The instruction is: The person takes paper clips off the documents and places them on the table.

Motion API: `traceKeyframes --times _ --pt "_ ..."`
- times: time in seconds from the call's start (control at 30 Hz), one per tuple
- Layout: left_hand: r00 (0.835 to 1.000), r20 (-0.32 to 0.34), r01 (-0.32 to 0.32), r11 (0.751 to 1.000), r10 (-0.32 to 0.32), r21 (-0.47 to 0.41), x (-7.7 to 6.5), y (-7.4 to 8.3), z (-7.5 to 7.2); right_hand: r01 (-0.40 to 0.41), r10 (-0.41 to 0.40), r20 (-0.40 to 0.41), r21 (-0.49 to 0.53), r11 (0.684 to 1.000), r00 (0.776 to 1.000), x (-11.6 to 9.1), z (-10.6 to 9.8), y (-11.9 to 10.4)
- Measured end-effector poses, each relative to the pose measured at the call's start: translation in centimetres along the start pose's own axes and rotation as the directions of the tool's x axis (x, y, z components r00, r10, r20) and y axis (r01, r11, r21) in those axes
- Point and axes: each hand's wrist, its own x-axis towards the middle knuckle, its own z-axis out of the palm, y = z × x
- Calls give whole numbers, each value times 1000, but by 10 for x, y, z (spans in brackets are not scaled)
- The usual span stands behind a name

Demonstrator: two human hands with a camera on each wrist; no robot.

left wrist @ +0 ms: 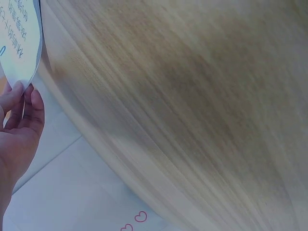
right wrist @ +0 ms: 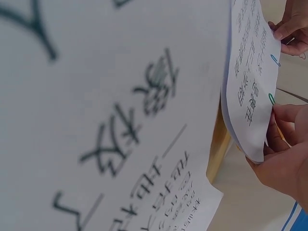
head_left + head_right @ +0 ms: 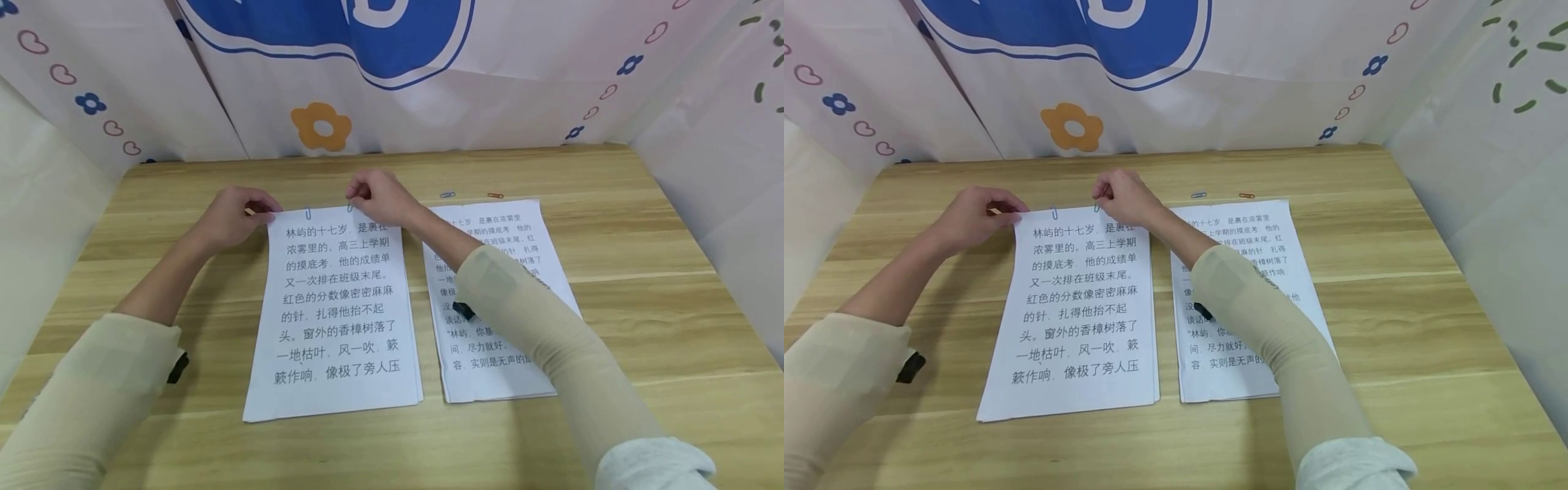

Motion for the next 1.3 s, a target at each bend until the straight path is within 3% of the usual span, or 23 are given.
traceKeyframes --times 1.3 --pt "1000 -25 8 1000 -9 -16 3 1 4 -2 1 -38 -20 1000 999 4 1 1"
